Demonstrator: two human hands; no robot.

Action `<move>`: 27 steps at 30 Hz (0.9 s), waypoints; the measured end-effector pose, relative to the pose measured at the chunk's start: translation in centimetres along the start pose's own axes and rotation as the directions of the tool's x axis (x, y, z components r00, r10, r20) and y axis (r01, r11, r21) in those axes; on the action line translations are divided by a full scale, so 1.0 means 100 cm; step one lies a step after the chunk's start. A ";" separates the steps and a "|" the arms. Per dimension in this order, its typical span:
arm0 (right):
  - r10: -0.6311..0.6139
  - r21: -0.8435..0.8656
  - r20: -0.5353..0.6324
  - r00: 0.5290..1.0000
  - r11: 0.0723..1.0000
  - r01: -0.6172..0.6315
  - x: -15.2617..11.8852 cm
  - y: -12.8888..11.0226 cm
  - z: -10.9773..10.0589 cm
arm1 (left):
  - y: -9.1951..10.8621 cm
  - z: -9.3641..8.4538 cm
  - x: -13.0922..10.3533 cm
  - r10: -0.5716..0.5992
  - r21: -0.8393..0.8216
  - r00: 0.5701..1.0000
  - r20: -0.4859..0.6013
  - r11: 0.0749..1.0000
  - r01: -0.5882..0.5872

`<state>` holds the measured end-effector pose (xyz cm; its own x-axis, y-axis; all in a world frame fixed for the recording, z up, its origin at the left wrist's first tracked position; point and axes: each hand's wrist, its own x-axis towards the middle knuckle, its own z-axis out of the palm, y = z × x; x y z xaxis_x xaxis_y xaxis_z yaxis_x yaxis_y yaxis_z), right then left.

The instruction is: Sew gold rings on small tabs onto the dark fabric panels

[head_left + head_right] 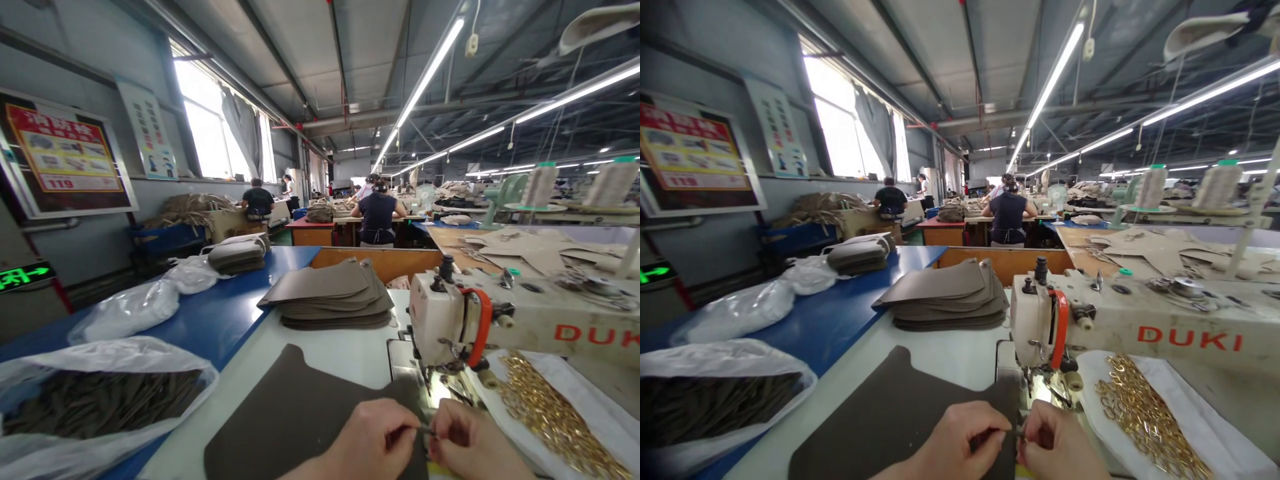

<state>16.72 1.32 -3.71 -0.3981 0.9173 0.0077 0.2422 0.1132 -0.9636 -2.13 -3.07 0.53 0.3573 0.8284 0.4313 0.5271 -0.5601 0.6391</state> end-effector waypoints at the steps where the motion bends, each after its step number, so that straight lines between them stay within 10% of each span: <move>1: 0.009 -0.004 0.000 1.000 1.000 -0.009 0.000 0.000 0.000 | -0.001 0.000 0.000 0.033 0.009 0.999 -0.008 0.999 -0.033; 27: 0.013 0.235 -0.147 0.989 0.972 0.022 -0.013 -0.039 0.003 | 0.002 -0.005 0.006 -0.201 -0.071 0.979 -0.005 0.977 0.201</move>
<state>15.97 -0.40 -0.01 -0.2601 0.9650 0.0345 0.0185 0.0407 -0.9990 -2.19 -2.75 1.24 0.2398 0.9243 0.2970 0.5316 -0.3810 0.7565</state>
